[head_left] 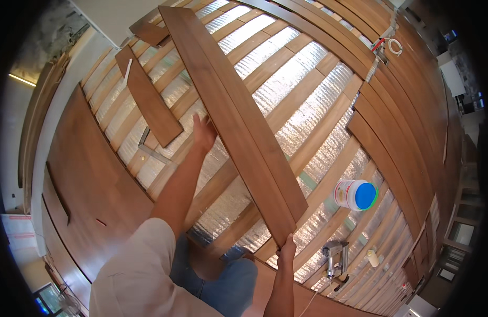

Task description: The person installs wood flooring by applying glue to the tongue of a plank, fitting it into the previous row, and then using a hammer and a nail gun to secure it to the subfloor.

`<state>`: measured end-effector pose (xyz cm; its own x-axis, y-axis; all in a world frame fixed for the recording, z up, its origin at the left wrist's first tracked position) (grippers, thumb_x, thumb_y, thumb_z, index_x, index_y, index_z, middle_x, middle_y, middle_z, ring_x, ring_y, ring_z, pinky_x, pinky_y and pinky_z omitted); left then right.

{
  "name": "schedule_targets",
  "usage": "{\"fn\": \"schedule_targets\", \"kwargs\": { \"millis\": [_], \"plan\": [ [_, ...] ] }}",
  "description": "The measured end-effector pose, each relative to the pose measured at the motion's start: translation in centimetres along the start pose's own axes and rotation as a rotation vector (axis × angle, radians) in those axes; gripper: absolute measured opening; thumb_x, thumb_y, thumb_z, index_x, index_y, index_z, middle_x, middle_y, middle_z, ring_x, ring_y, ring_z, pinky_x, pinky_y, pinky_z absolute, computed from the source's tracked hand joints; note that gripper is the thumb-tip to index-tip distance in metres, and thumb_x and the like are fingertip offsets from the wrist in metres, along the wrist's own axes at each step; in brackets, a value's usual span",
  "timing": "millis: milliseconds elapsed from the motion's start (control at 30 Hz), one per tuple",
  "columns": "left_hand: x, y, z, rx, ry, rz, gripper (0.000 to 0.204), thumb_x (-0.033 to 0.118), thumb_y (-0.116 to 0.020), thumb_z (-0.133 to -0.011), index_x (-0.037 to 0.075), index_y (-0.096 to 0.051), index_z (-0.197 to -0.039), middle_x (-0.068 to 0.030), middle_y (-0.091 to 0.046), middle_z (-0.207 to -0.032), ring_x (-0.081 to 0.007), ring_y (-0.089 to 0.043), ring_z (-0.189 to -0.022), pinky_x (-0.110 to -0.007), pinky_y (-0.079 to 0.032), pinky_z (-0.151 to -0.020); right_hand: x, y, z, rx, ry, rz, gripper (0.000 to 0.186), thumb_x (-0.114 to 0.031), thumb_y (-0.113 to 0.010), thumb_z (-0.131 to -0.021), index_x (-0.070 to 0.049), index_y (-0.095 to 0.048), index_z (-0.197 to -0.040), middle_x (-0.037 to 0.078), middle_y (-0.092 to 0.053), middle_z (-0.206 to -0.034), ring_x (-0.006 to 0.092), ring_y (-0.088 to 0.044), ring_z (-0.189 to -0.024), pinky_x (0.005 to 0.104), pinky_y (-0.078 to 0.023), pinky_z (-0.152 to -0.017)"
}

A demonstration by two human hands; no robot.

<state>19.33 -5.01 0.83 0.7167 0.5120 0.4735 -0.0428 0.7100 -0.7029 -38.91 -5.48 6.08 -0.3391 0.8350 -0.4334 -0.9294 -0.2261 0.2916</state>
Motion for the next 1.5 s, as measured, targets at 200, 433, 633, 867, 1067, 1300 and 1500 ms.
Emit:
{"fn": "schedule_targets", "kwargs": {
  "millis": [200, 433, 633, 867, 1067, 1300, 1500],
  "plan": [
    [2.8, -0.9, -1.6, -0.093, 0.065, -0.433, 0.052, -0.01, -0.058, -0.084, 0.002, -0.043, -0.132, -0.0144, -0.057, -0.126, -0.0309, -0.059, -0.112, -0.044, -0.051, -0.098, 3.2, 0.2, 0.2, 0.151, 0.252, 0.239, 0.063, -0.044, -0.035, -0.104, 0.009, -0.063, -0.085, 0.017, -0.063, -0.072, 0.0284, -0.061, -0.063, 0.041, -0.046, -0.056],
    [0.1, 1.9, 2.6, -0.203, 0.077, -0.275, 0.062, -0.016, -0.056, -0.081, 0.005, -0.037, -0.136, -0.016, -0.053, -0.13, -0.0332, -0.055, -0.12, -0.045, -0.048, -0.103, 3.6, 3.2, 3.0, 0.313, 0.634, 0.461, 0.062, -0.039, -0.031, -0.106, 0.01, -0.065, -0.09, 0.03, -0.066, -0.087, 0.0446, -0.062, -0.081, 0.0486, -0.047, -0.074],
    [-0.3, 4.3, 4.2, 0.003, -0.023, -0.413, 0.06, -0.016, -0.057, -0.076, 0.001, -0.041, -0.131, -0.0162, -0.057, -0.123, -0.0332, -0.058, -0.111, -0.044, -0.051, -0.094, 6.8, 5.4, -0.2, 0.219, 0.481, 0.672, 0.065, -0.043, -0.034, -0.105, 0.012, -0.064, -0.086, 0.031, -0.066, -0.083, 0.0441, -0.062, -0.078, 0.0494, -0.047, -0.071],
    [-0.1, 2.6, 13.1, 0.145, -0.112, -0.543, 0.046, -0.014, -0.059, -0.074, -0.005, -0.047, -0.118, -0.0152, -0.06, -0.106, -0.0297, -0.062, -0.096, -0.038, -0.055, -0.083, 10.8, 11.3, -5.0, 0.08, 0.226, 0.45, 0.061, -0.041, -0.038, -0.104, 0.011, -0.066, -0.091, 0.02, -0.065, -0.073, 0.0273, -0.063, -0.06, 0.0427, -0.049, -0.053],
    [-4.1, 4.3, 20.1, 0.092, -0.018, -0.511, 0.049, -0.018, -0.057, -0.073, -0.002, -0.046, -0.118, -0.0145, -0.059, -0.103, -0.0267, -0.063, -0.091, -0.037, -0.057, -0.074, 15.3, 20.1, -7.0, 0.184, -0.019, 0.421, 0.061, -0.06, -0.042, -0.098, -0.006, -0.058, -0.075, 0.003, -0.051, -0.056, 0.0133, -0.046, -0.044, 0.0307, -0.032, -0.039],
    [-9.0, 6.6, 22.5, 0.139, 0.07, -0.614, 0.045, -0.018, -0.062, -0.074, -0.003, -0.049, -0.114, -0.0129, -0.06, -0.1, -0.0245, -0.063, -0.083, -0.032, -0.056, -0.072, 15.7, 25.2, -7.2, 0.242, -0.015, 0.192, 0.044, -0.04, -0.045, -0.101, -0.003, -0.051, -0.079, 0.006, -0.048, -0.056, 0.0176, -0.042, -0.036, 0.0307, -0.028, -0.03],
    [-11.7, 5.9, 24.8, 0.111, 0.13, -0.83, 0.032, -0.009, -0.063, -0.08, 0.001, -0.054, -0.109, -0.0093, -0.062, -0.096, -0.0199, -0.064, -0.081, -0.026, -0.053, -0.063, 16.5, 27.4, -6.4, 0.229, -0.124, 0.245, 0.05, -0.041, -0.046, -0.102, 0.003, -0.058, -0.082, 0.009, -0.052, -0.055, 0.0204, -0.047, -0.037, 0.035, -0.035, -0.033]
  ]
}}
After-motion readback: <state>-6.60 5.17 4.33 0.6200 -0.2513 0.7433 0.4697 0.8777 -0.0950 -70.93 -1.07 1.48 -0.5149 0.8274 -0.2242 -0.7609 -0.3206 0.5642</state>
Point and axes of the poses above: each hand's wrist, its own z-axis away from the middle knuckle, its own y-axis out of the back of the hand, x = y × z, the point moved 10 cm from there along -z, towards the middle knuckle
